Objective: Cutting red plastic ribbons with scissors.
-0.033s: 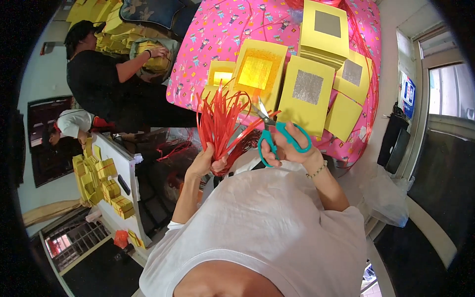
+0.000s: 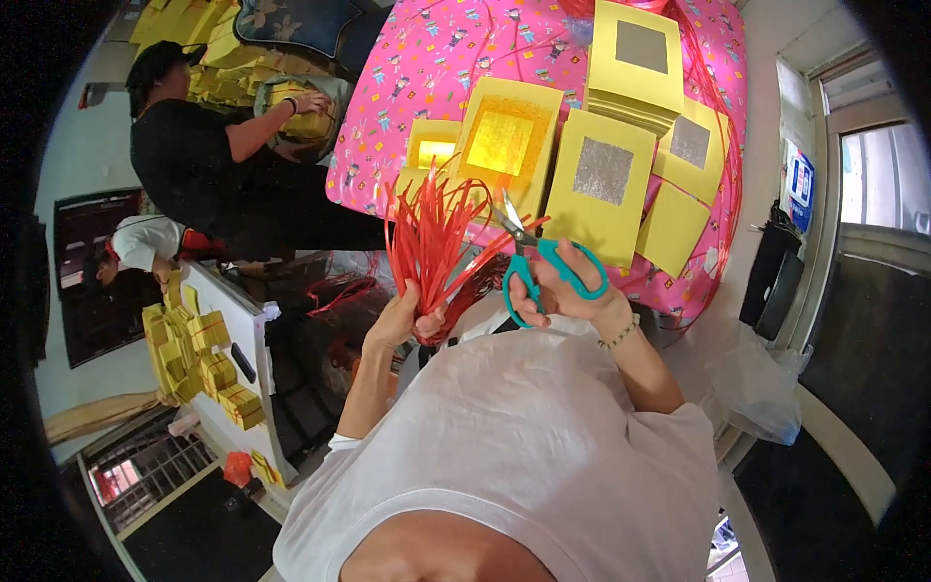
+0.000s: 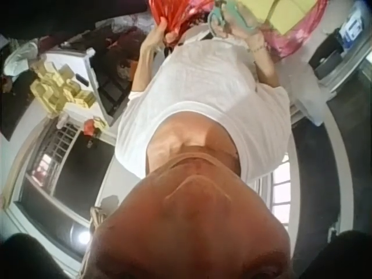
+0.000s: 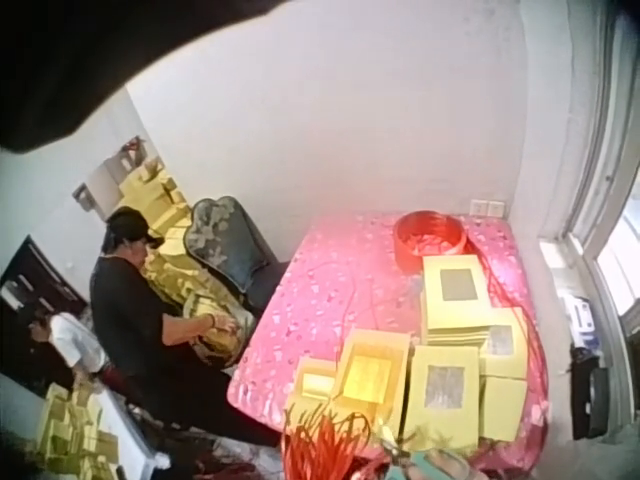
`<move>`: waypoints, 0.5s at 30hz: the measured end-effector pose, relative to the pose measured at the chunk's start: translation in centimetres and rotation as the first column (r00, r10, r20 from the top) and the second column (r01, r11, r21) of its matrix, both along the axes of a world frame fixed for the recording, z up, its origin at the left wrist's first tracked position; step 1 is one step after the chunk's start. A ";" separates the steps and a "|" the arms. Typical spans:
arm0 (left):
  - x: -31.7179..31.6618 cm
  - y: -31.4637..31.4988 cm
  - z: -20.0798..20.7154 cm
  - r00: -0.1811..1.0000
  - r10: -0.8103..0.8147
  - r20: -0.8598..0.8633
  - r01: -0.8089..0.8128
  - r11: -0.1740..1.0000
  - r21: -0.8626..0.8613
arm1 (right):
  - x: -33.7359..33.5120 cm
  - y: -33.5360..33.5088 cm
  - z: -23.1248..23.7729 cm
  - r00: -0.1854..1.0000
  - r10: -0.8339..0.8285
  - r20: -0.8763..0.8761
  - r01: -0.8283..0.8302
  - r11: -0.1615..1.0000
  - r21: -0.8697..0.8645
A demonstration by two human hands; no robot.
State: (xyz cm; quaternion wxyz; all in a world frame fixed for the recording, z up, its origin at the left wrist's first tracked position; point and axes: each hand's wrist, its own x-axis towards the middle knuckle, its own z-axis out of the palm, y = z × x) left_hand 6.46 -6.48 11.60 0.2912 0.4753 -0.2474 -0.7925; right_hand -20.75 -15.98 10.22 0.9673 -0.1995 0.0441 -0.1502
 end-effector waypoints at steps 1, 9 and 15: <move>0.0 0.0 0.0 1.000 -0.008 0.018 0.007 1.000 0.025 | 0.1 -0.1 0.2 1.000 0.012 -0.006 -0.012 1.000 0.009; 0.2 0.3 -0.1 0.993 -0.054 -0.104 0.050 0.998 -0.043 | 1.2 -0.4 0.2 0.998 -0.052 -0.036 0.056 0.987 0.152; -0.1 0.2 -0.1 0.995 -0.039 -0.096 0.039 0.999 -0.009 | 1.9 -0.2 0.1 0.987 -0.148 -0.060 0.158 0.953 0.257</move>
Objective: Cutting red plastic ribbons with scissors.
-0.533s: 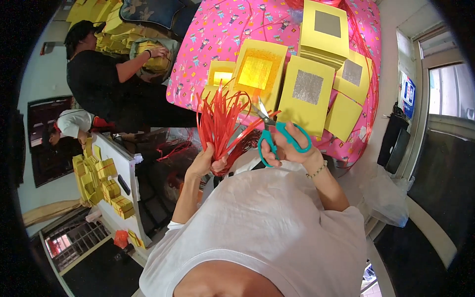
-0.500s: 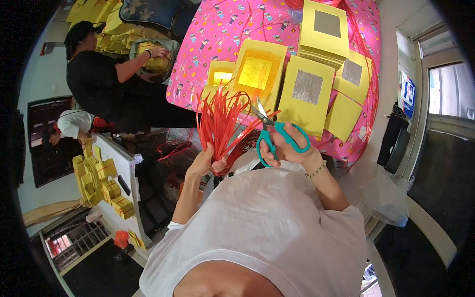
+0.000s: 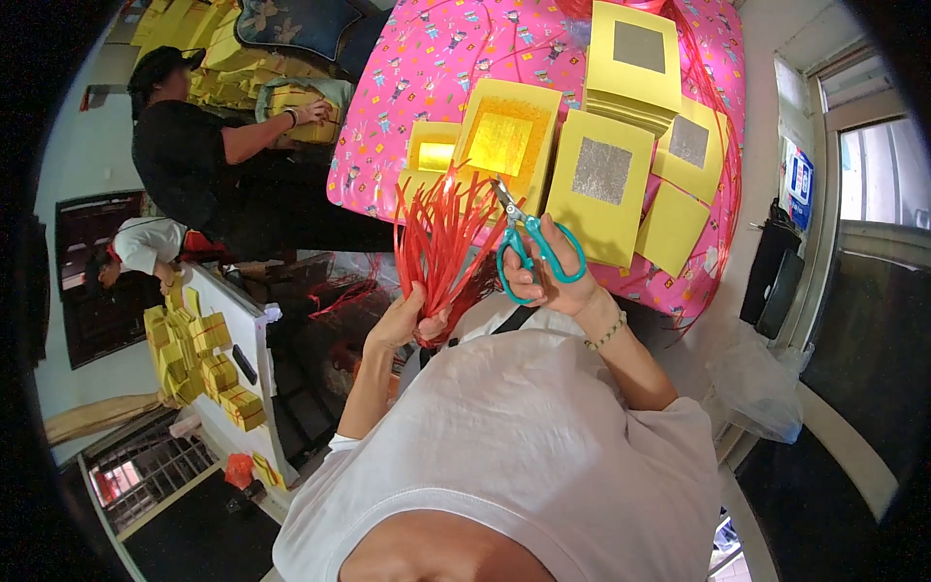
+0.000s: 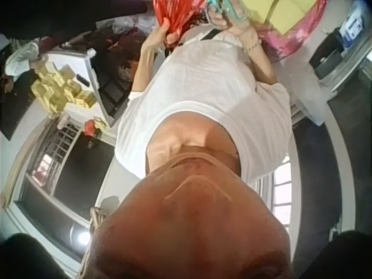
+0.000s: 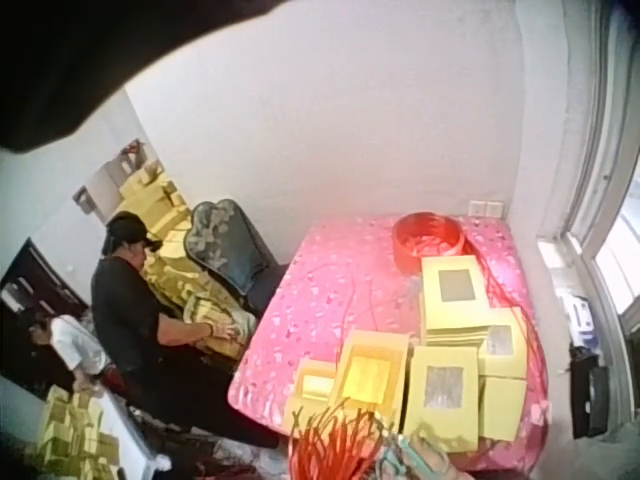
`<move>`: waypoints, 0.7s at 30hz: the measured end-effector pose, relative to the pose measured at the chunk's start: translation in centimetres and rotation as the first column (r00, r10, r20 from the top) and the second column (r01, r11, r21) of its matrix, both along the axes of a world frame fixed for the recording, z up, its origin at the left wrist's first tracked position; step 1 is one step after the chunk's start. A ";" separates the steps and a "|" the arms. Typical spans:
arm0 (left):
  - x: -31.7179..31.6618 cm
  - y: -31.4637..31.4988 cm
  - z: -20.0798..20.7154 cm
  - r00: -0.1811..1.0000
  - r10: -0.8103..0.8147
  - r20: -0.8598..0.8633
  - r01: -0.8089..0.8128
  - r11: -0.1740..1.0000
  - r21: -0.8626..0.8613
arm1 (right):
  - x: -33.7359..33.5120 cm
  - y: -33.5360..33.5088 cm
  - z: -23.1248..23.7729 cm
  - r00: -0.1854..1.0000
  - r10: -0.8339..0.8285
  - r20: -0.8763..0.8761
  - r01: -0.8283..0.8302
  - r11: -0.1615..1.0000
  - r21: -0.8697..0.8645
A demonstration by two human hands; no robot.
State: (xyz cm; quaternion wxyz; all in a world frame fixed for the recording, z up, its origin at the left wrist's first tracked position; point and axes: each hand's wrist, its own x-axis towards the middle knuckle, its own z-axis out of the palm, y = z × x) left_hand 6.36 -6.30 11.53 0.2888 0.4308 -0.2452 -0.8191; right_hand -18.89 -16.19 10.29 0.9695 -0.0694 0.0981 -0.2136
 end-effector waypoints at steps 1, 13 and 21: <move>0.0 0.0 0.0 1.000 0.009 -0.018 -0.009 1.000 0.011 | 0.1 0.2 0.0 0.999 -0.031 -0.017 0.031 0.999 0.008; -0.6 0.1 0.7 0.908 0.102 0.407 -0.020 0.979 -0.202 | -0.7 0.1 -0.4 0.980 -0.182 -0.078 0.180 0.983 -0.032; -0.8 0.1 1.2 0.866 0.199 0.458 -0.027 0.935 -0.354 | -1.7 -1.6 -0.6 0.352 -0.522 -0.777 -0.422 0.652 -0.630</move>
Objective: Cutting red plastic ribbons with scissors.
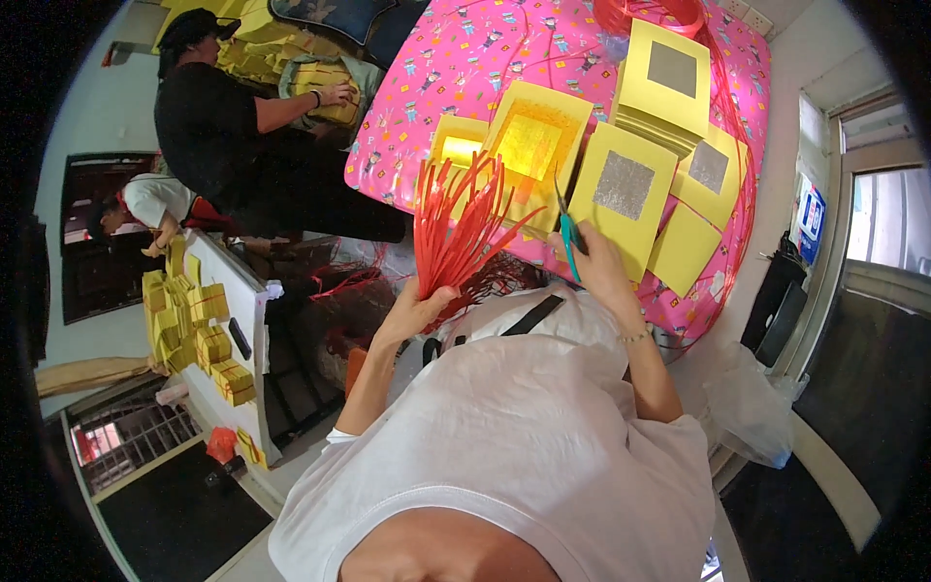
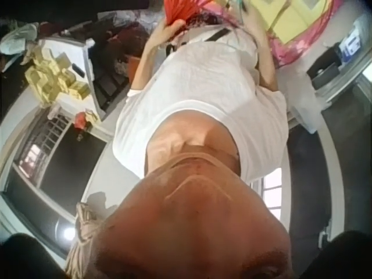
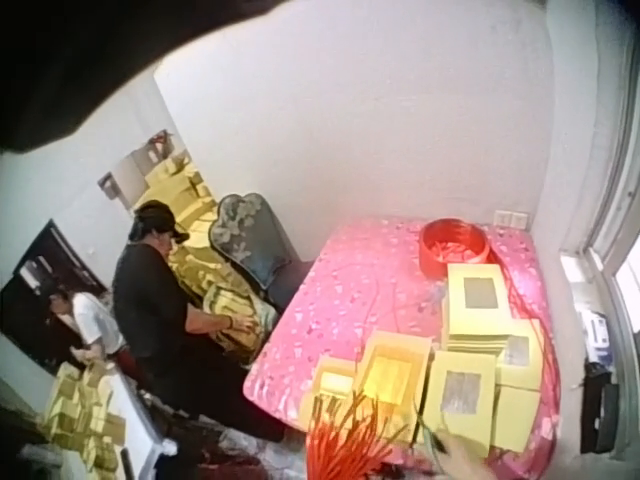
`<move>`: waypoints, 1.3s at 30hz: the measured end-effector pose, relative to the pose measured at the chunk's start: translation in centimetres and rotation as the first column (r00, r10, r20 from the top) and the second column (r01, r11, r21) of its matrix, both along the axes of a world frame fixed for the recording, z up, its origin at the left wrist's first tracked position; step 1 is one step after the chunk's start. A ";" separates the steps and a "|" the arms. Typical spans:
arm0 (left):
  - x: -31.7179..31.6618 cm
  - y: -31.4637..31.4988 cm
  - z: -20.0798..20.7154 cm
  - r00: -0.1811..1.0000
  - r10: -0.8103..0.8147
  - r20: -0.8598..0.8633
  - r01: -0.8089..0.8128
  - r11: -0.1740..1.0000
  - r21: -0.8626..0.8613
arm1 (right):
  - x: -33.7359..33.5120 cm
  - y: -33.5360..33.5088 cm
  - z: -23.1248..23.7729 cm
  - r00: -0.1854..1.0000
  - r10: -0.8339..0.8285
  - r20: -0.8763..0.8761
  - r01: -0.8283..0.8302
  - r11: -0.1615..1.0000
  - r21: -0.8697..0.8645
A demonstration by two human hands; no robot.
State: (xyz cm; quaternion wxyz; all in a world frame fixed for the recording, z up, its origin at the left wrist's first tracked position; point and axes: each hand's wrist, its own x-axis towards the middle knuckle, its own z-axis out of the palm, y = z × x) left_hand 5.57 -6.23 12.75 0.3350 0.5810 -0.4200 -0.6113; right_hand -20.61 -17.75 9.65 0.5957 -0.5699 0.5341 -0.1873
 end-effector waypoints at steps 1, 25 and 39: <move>-0.1 0.0 0.1 0.999 0.008 0.048 -0.005 0.998 -0.069 | 0.1 -0.7 -0.2 0.901 0.023 -0.433 -0.164 0.942 -0.291; 3.5 0.7 3.7 0.875 0.484 -0.017 -0.483 0.875 0.038 | 6.8 -8.3 -5.2 0.840 -0.099 -0.534 -0.424 0.494 -0.759; 4.9 -2.2 9.6 0.748 0.573 -0.335 -0.631 0.770 -0.093 | 20.9 8.5 2.5 0.683 0.576 0.449 -0.526 0.815 -0.245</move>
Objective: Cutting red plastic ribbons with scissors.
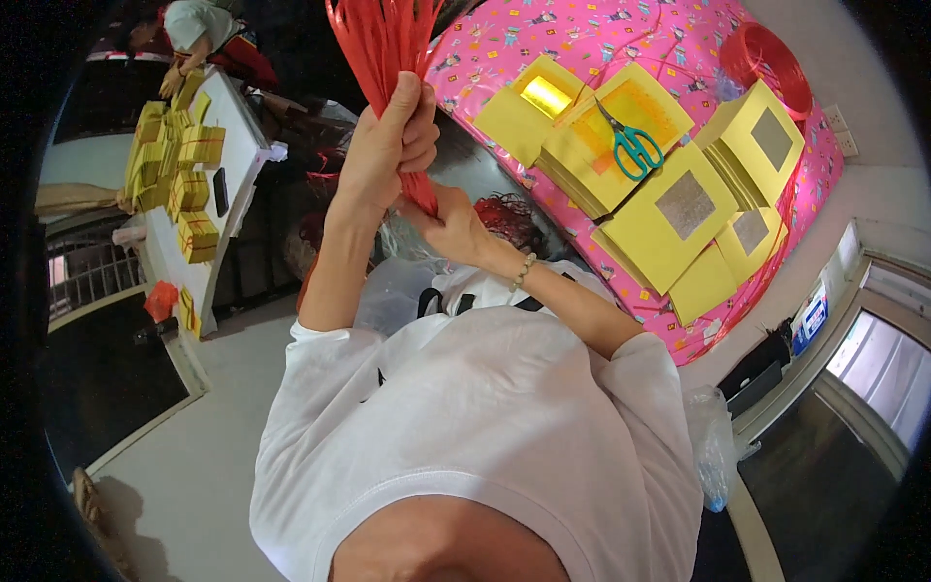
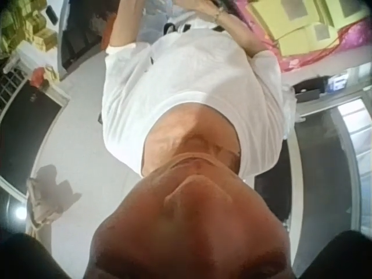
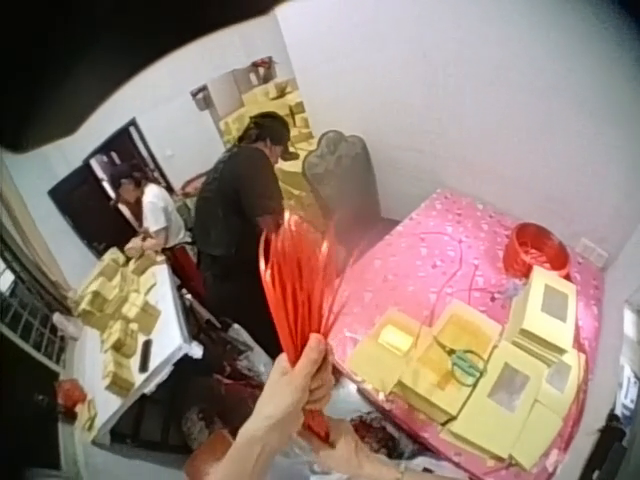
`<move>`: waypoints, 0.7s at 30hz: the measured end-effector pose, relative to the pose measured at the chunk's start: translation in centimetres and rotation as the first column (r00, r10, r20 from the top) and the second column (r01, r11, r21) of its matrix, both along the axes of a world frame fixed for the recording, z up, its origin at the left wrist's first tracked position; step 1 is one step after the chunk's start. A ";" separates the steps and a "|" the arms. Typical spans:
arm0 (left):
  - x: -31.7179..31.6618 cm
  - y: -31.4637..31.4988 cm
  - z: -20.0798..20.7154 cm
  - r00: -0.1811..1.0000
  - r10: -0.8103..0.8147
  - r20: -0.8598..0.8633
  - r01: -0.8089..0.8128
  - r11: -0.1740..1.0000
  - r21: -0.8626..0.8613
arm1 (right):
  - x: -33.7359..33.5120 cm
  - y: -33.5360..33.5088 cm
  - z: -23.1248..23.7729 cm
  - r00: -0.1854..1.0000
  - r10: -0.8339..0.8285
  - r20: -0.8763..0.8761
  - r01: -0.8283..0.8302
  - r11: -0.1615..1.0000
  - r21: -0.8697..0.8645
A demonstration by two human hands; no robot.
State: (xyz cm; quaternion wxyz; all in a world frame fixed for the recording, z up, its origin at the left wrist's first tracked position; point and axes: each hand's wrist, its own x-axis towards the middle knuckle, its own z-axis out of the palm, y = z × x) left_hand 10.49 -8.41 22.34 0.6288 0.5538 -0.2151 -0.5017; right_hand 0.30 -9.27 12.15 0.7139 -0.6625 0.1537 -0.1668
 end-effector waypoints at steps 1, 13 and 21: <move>0.6 0.1 -0.1 1.000 0.005 -0.014 -0.006 0.996 -0.092 | 0.3 0.1 0.1 0.994 -0.075 -0.074 0.076 0.997 0.015; -1.3 10.4 -7.3 0.346 -0.337 -0.875 0.221 0.936 -0.273 | 2.2 -5.1 7.3 0.941 -0.280 0.190 0.183 0.894 0.410; -0.8 5.5 -14.1 0.029 -0.218 -0.975 -0.317 0.924 -0.216 | 0.2 -2.1 13.6 0.903 -0.206 0.378 0.039 0.913 0.405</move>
